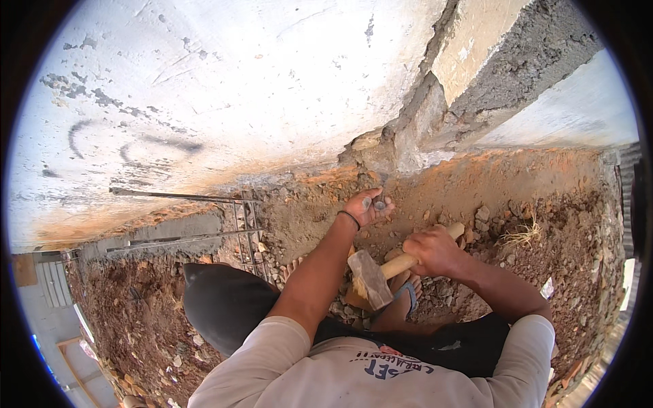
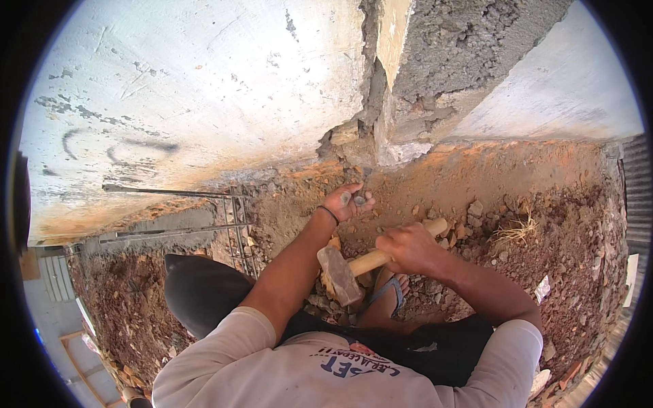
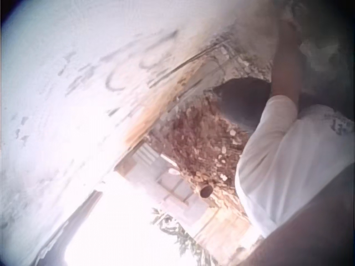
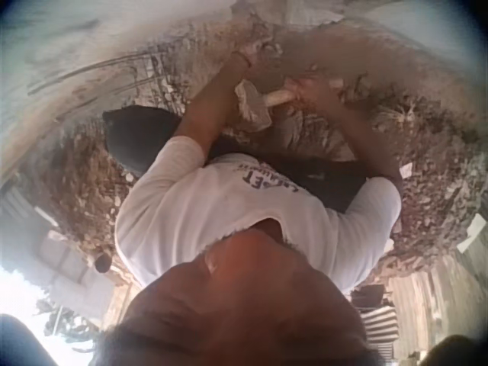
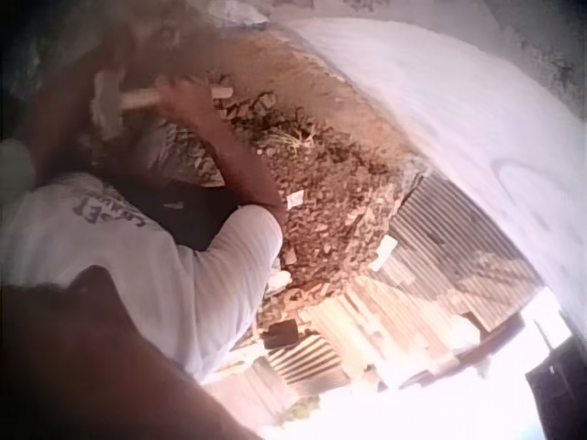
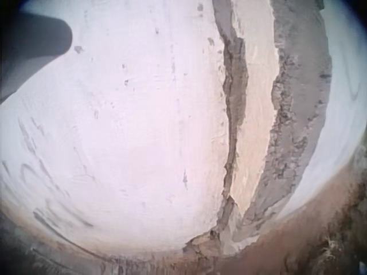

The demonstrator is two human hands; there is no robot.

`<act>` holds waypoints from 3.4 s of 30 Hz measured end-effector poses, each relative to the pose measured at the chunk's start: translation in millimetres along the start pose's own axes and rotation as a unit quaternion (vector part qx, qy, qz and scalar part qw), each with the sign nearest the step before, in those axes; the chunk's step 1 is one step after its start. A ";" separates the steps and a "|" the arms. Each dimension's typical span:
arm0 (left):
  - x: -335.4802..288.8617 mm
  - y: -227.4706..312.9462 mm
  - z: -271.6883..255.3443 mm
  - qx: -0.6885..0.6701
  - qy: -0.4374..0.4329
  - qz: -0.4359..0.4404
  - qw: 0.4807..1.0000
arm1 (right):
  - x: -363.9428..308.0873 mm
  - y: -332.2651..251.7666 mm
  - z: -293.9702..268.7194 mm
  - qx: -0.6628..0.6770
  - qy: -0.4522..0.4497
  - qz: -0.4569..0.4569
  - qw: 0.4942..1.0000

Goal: The person chips away concrete and debris from the base of an exterior wall using a hammer and chisel.

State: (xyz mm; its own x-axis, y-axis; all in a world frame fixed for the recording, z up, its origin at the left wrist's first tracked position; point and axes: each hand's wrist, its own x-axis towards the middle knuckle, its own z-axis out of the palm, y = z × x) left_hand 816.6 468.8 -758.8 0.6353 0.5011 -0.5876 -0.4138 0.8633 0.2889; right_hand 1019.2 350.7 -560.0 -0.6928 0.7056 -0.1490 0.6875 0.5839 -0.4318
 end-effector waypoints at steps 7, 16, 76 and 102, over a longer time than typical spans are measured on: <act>3.3 -2.3 4.7 0.008 0.054 0.012 0.998 | 10.2 54.5 25.4 0.010 -0.063 0.251 0.966; 2.7 1.7 6.5 -0.003 0.026 -0.005 1.000 | -6.7 -2.7 -2.2 -0.043 0.076 -0.194 0.977; -0.6 6.3 1.3 0.005 0.040 -0.013 0.999 | 8.6 -0.9 12.2 -0.029 -0.032 0.008 0.999; 8.0 3.6 -8.4 -0.026 0.028 -0.007 0.999 | 18.4 -12.2 -3.6 -0.041 -0.004 -0.069 0.997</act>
State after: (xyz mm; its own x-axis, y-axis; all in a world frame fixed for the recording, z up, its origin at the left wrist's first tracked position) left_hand 814.6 475.4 -768.8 0.6050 0.4837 -0.6324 -0.4398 0.8652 0.2409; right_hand 998.8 357.9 -554.3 -0.7838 0.6127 -0.1009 0.6005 0.7066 -0.3742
